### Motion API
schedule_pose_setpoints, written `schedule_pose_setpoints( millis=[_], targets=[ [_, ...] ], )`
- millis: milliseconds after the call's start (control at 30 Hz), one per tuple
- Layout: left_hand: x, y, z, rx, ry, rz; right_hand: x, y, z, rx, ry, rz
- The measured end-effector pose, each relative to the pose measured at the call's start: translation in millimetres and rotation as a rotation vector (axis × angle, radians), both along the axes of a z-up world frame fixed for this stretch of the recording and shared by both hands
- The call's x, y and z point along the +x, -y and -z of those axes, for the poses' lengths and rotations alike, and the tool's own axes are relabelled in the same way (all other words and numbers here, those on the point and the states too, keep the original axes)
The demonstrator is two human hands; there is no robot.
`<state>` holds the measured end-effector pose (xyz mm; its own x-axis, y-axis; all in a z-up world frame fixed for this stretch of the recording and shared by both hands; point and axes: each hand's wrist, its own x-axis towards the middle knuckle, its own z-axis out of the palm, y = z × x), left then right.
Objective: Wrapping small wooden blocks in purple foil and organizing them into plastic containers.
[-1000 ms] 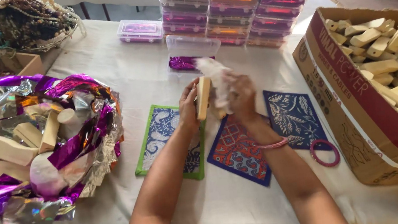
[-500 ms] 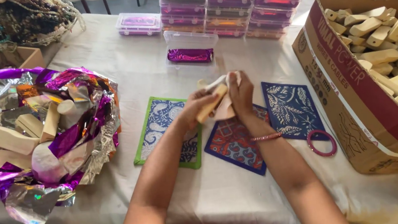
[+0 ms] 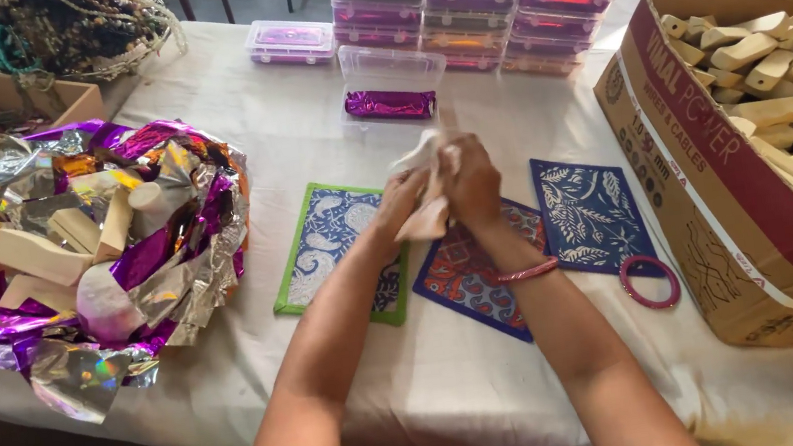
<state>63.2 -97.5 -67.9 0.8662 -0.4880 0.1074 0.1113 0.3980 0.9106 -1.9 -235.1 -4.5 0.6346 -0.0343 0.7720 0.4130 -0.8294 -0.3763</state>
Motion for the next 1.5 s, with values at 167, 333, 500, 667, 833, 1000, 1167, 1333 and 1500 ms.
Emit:
schedule_pose_setpoints(
  millis=[167,333,500,667,833,1000,1167,1333,1500],
  targets=[
    [-34,-3,-35,0.082,0.087,-0.057,4,31,4,0.328,-0.043,0.036],
    [-24,-5,-34,-0.332,-0.128,-0.227,-20,-10,-16,-0.112,0.259,-0.112],
    [-19,-1,-16,-0.092,-0.293,-0.114,-18,-20,-9,-0.193,0.173,-0.159],
    [-34,-1,-29,-0.136,0.089,0.118,16,30,24,0.512,-0.081,-0.107],
    [-43,-5,-50,-0.143,0.003,-0.116,-11,-11,-7,0.119,0.130,-0.061],
    [-26,-12,-17,-0.260,-0.057,-0.114,-33,-41,-42,-0.282,0.330,-0.015],
    [-10,9,0,0.031,0.084,-0.122,8,-2,18,0.123,0.065,-0.038],
    [-28,8,-23,0.074,0.147,-0.062,-12,-2,-1,0.156,0.290,-0.169],
    [-22,4,-10,-0.525,-0.304,-0.110,-40,-49,-37,-0.377,0.376,-0.160]
  ],
)
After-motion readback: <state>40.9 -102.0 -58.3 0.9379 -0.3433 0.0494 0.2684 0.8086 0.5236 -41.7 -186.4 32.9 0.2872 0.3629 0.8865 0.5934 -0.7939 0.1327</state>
